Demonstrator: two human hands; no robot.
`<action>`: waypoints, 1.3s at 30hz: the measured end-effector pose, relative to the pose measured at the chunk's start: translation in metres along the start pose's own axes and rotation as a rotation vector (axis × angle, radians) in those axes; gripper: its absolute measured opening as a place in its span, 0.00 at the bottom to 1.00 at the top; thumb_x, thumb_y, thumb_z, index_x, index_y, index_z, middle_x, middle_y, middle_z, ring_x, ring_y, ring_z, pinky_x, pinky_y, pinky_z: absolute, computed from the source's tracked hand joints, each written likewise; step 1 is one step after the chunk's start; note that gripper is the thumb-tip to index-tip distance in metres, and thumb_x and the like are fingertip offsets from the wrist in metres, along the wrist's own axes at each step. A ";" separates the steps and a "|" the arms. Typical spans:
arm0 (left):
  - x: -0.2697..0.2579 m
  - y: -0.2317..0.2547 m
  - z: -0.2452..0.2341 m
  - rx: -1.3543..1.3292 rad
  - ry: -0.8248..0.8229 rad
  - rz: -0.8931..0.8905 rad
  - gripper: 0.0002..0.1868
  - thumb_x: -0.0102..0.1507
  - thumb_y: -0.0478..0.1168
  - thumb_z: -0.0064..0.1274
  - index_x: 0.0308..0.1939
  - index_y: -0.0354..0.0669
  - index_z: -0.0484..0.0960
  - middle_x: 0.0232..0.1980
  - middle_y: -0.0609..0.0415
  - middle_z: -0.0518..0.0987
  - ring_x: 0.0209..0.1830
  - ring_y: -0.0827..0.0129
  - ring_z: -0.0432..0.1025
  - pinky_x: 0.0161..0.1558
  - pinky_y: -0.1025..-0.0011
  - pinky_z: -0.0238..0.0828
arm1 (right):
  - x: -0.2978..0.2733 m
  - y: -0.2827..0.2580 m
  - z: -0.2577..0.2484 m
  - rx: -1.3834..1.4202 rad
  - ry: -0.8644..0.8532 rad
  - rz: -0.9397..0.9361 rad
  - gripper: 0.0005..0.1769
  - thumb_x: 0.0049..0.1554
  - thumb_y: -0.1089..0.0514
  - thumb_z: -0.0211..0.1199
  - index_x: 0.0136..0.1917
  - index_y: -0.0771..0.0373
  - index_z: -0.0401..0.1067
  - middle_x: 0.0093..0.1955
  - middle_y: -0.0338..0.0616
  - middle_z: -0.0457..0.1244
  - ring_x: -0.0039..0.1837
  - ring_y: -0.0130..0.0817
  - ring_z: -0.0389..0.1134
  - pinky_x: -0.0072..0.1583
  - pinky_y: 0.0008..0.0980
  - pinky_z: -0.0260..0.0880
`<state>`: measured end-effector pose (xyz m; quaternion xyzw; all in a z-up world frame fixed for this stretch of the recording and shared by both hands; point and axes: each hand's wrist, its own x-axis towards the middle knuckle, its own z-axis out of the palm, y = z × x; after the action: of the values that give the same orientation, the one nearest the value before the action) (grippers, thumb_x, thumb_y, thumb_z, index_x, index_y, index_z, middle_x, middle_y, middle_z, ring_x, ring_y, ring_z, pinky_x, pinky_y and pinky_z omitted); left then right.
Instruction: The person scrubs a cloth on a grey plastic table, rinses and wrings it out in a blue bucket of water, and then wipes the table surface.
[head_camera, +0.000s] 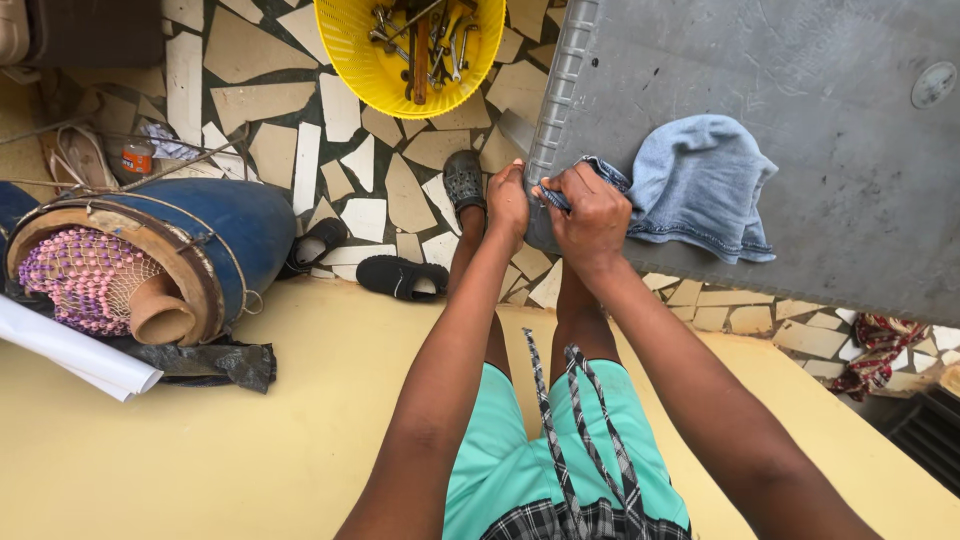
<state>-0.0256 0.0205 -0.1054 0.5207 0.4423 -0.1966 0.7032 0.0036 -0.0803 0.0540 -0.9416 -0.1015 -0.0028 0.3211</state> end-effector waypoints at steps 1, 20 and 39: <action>0.003 0.004 0.003 -0.032 -0.008 -0.004 0.21 0.73 0.47 0.40 0.38 0.34 0.81 0.34 0.51 0.78 0.33 0.68 0.69 0.43 0.68 0.68 | 0.004 0.004 -0.001 0.014 0.027 0.003 0.08 0.51 0.63 0.70 0.43 0.63 0.74 0.42 0.48 0.66 0.43 0.50 0.69 0.45 0.43 0.68; 0.022 -0.026 -0.008 -0.133 -0.042 -0.015 0.19 0.71 0.45 0.40 0.36 0.36 0.81 0.33 0.53 0.77 0.32 0.68 0.68 0.40 0.69 0.67 | -0.002 0.010 0.002 0.132 -0.045 0.001 0.11 0.49 0.65 0.71 0.42 0.63 0.69 0.42 0.50 0.64 0.45 0.52 0.69 0.45 0.45 0.67; -0.007 -0.002 -0.010 -0.027 0.048 0.034 0.18 0.71 0.43 0.38 0.41 0.35 0.81 0.37 0.56 0.81 0.37 0.72 0.71 0.47 0.73 0.68 | 0.202 0.073 0.022 -0.061 0.329 -0.002 0.09 0.57 0.57 0.70 0.41 0.59 0.70 0.40 0.46 0.65 0.39 0.47 0.69 0.41 0.44 0.64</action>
<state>-0.0347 0.0279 -0.1017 0.5231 0.4529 -0.1661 0.7026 0.2139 -0.0858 0.0066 -0.9375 -0.0485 -0.1606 0.3049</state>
